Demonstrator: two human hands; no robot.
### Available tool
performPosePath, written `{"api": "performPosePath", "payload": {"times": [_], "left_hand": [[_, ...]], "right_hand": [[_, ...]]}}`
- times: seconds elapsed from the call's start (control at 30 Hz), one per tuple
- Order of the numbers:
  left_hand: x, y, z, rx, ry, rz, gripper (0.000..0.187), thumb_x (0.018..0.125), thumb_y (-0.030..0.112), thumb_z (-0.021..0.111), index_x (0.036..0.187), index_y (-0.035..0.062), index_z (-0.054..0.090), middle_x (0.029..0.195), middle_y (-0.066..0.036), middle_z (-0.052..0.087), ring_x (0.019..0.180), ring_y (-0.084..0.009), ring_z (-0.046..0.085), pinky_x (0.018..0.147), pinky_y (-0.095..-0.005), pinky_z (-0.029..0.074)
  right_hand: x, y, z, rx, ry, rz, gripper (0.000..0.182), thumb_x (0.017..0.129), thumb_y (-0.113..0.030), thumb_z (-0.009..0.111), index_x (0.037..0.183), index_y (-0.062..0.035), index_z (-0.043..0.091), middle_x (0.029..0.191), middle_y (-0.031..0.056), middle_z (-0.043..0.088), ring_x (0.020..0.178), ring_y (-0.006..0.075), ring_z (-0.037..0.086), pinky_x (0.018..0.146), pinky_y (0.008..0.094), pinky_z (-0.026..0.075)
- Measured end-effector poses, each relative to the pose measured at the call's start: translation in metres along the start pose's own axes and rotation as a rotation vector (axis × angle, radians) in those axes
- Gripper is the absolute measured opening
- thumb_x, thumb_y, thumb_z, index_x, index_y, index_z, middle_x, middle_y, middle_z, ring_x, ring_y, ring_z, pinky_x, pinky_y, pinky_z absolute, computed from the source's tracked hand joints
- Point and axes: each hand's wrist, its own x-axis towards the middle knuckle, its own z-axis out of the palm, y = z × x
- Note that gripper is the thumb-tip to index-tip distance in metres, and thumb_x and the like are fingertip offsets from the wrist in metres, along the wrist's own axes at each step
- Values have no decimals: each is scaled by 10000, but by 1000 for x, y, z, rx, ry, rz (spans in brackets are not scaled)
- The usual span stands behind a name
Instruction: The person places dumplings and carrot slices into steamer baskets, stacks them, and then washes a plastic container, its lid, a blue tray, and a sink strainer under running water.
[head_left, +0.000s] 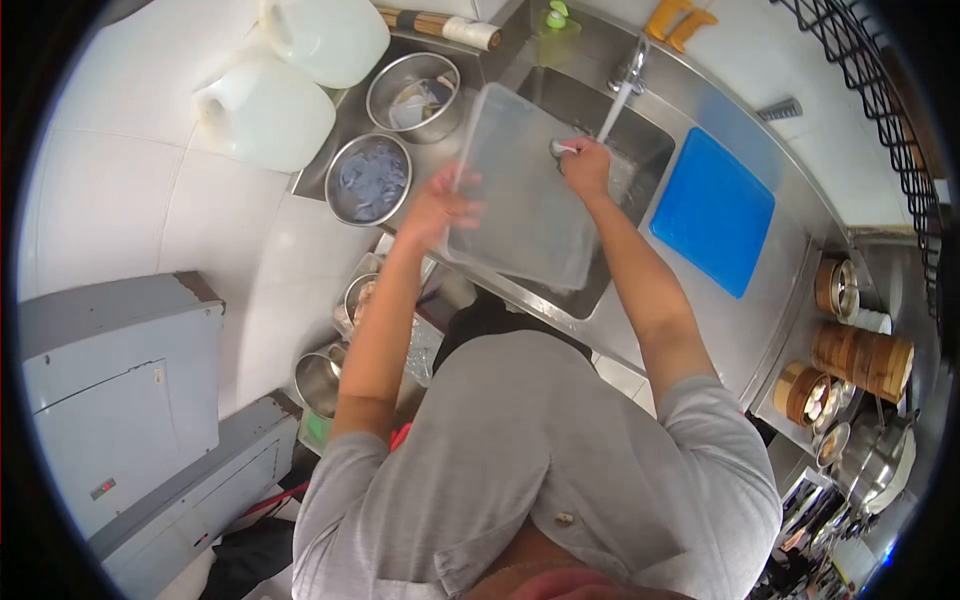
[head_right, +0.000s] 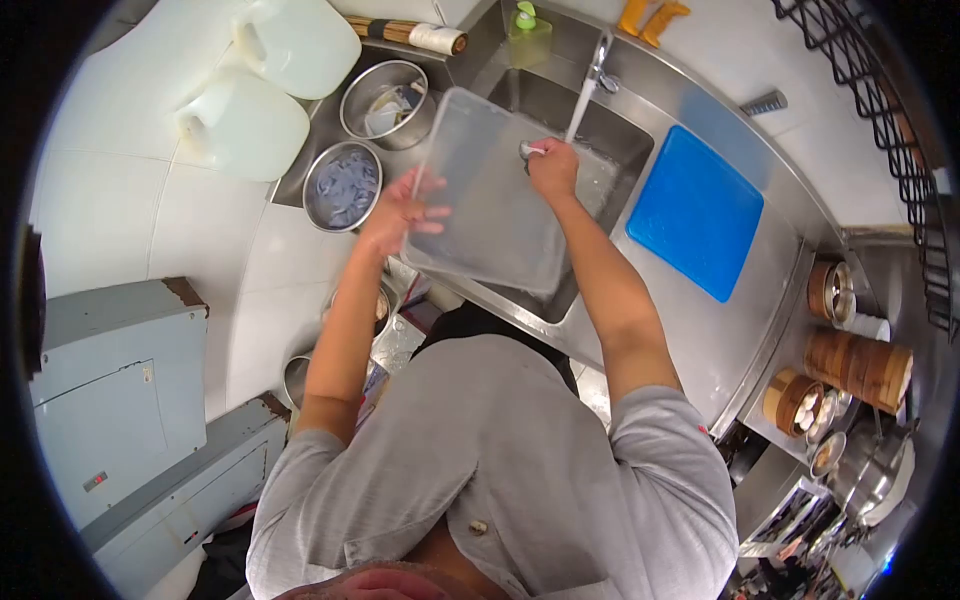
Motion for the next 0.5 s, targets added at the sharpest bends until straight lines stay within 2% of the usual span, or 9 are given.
{"api": "performPosePath", "payload": {"times": [0.03,0.1,0.17,0.2,0.27,0.37,0.47,0.5], "left_hand": [[3,-7,-1,-27,-10,-28,833,733,-129,517,1517,105,358,1458,-117,513,1068,-344,693,765,-409,632],[8,-17,0,-81,-32,-39,801,760,-109,531,1513,100,352,1458,-121,504,1062,-357,693,767,-419,632],[18,-31,3,-108,-63,-63,777,792,-81,560,1515,93,336,1450,-134,499,1031,-357,697,748,-429,626],[27,-34,0,-102,-76,-70,771,810,-62,582,1520,89,322,1441,-144,498,1004,-350,701,728,-435,619],[42,-44,-8,-76,-97,-76,752,836,-31,604,1521,92,319,1420,-147,504,992,-343,704,701,-425,609],[67,-51,-17,-7,-106,-84,714,859,10,613,1514,104,346,1369,-129,530,1004,-333,703,678,-394,594],[95,-35,-13,155,-182,-159,702,868,50,636,1512,107,360,1296,-121,564,955,-307,702,660,-394,582],[110,-29,-10,214,-238,-176,705,869,58,642,1514,110,361,1275,-120,572,938,-299,701,659,-396,583]], "right_hand": [[6,-24,-9,143,-20,171,115,804,-78,695,875,-34,774,810,128,740,804,256,710,785,366,554],[22,-61,-4,325,43,-35,157,833,-89,719,971,-53,783,893,100,755,854,164,708,783,315,539],[36,-124,-10,510,-66,-90,193,880,-89,695,1047,-19,762,914,98,744,846,175,709,788,298,547],[45,-126,-15,622,-157,-44,202,901,-85,674,1070,2,746,953,111,741,861,186,706,797,309,559],[63,-126,-26,846,-327,40,224,945,-76,631,1115,45,713,1031,138,735,892,208,701,817,330,583],[83,-45,-50,698,-117,474,242,985,-88,588,1126,91,670,1062,194,718,922,267,711,885,393,597],[87,0,-57,957,-147,663,231,963,-44,565,1094,124,654,1000,208,712,884,307,718,828,418,618],[80,-10,-67,1008,-283,656,242,980,-58,552,1112,121,647,1020,212,710,900,310,717,843,424,614]]}}
